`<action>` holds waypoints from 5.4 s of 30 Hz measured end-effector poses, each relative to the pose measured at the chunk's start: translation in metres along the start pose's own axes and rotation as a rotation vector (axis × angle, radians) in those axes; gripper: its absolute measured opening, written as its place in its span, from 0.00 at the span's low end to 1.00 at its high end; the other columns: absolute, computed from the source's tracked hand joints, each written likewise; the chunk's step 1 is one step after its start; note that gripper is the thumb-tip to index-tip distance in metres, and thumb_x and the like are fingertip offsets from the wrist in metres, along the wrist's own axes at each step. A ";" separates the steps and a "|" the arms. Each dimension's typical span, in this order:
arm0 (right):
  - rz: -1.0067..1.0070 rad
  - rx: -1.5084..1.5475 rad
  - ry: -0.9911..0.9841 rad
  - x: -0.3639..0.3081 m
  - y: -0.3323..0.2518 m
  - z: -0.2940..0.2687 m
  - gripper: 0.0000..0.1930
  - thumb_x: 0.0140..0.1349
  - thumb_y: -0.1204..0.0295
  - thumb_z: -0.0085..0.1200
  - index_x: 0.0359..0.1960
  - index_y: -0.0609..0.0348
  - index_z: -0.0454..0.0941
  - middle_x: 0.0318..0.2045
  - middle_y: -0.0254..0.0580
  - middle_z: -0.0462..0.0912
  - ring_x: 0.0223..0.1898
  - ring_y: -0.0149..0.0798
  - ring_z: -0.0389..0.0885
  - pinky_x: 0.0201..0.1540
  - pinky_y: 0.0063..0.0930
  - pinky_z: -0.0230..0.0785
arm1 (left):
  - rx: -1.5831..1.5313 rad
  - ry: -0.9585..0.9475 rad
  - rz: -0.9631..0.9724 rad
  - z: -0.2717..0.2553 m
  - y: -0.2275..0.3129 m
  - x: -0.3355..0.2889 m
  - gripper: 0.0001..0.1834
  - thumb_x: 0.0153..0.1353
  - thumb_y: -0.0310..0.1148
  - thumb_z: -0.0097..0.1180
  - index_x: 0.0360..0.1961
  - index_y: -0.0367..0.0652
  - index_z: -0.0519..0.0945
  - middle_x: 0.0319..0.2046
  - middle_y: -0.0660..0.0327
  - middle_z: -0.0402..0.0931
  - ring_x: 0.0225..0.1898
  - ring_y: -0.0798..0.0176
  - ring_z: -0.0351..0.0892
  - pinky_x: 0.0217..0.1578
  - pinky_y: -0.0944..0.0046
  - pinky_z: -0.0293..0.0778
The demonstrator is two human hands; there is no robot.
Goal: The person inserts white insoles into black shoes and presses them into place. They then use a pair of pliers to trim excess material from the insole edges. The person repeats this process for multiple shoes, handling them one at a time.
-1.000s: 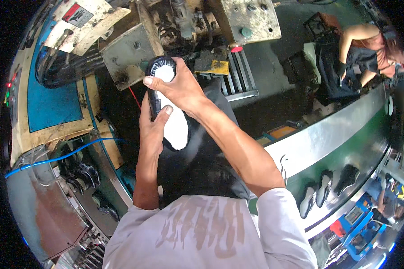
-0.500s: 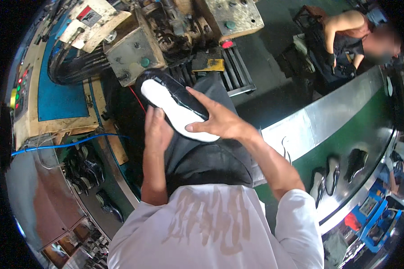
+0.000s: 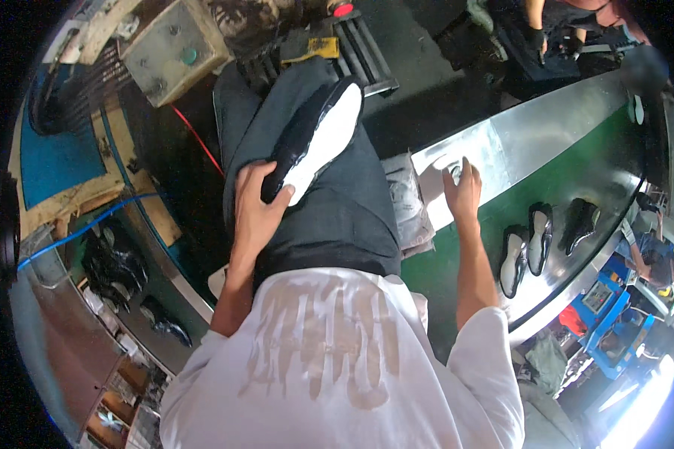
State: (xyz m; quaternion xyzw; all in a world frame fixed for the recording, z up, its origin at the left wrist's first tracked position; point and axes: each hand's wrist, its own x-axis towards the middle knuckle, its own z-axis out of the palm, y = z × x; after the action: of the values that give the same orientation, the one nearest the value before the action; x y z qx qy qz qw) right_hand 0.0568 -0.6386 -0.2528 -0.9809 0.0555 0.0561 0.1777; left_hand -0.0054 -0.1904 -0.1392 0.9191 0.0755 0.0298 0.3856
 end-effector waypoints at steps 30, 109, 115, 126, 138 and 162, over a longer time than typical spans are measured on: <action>-0.593 0.187 -0.715 -0.024 -0.234 -0.085 0.21 0.79 0.60 0.53 0.34 0.67 0.84 0.28 0.64 0.85 0.36 0.67 0.87 0.43 0.60 0.76 | 0.017 -0.392 -0.257 -0.001 0.009 0.010 0.51 0.66 0.44 0.73 0.80 0.29 0.59 0.71 0.32 0.68 0.72 0.34 0.70 0.72 0.46 0.68; -0.813 -0.212 -0.311 0.042 -0.217 -0.019 0.18 0.59 0.71 0.67 0.43 0.62 0.70 0.32 0.53 0.87 0.34 0.61 0.89 0.37 0.52 0.83 | -0.512 -0.628 -0.325 -0.008 -0.025 0.005 0.58 0.66 0.33 0.71 0.85 0.33 0.43 0.85 0.39 0.43 0.85 0.49 0.47 0.81 0.55 0.50; -0.603 0.277 -0.255 0.009 -0.256 -0.058 0.18 0.58 0.71 0.69 0.40 0.62 0.70 0.30 0.54 0.85 0.32 0.61 0.88 0.38 0.54 0.81 | -0.531 -0.653 -0.370 -0.016 -0.025 0.021 0.59 0.66 0.34 0.72 0.85 0.31 0.43 0.84 0.38 0.45 0.85 0.49 0.48 0.81 0.55 0.51; -0.697 -0.183 -0.476 -0.001 -0.240 -0.036 0.18 0.62 0.71 0.66 0.46 0.61 0.70 0.33 0.55 0.86 0.36 0.62 0.88 0.39 0.56 0.80 | -0.426 -0.581 -0.322 -0.012 -0.027 0.011 0.60 0.61 0.37 0.73 0.85 0.32 0.47 0.81 0.32 0.55 0.82 0.44 0.56 0.80 0.56 0.52; 0.084 -0.125 -0.314 -0.051 0.016 0.025 0.22 0.65 0.62 0.68 0.49 0.66 0.75 0.45 0.72 0.86 0.49 0.73 0.85 0.53 0.62 0.77 | 0.012 -0.284 0.167 -0.071 0.023 0.024 0.47 0.50 0.21 0.71 0.75 0.54 0.76 0.70 0.48 0.68 0.72 0.40 0.67 0.74 0.48 0.66; -1.089 0.457 -1.075 -0.083 -0.432 -0.025 0.27 0.74 0.70 0.64 0.74 0.56 0.76 0.49 0.62 0.91 0.48 0.48 0.93 0.52 0.34 0.84 | -1.093 0.710 -0.498 -0.121 -0.119 -0.171 0.60 0.60 0.30 0.74 0.87 0.54 0.48 0.68 0.51 0.76 0.62 0.49 0.80 0.65 0.45 0.76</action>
State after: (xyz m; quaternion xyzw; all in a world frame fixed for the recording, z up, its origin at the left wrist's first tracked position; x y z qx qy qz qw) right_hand 0.0332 -0.2380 -0.0712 -0.6480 -0.5147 0.4139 0.3792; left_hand -0.2018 -0.0507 -0.1391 0.4832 0.3795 0.2729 0.7403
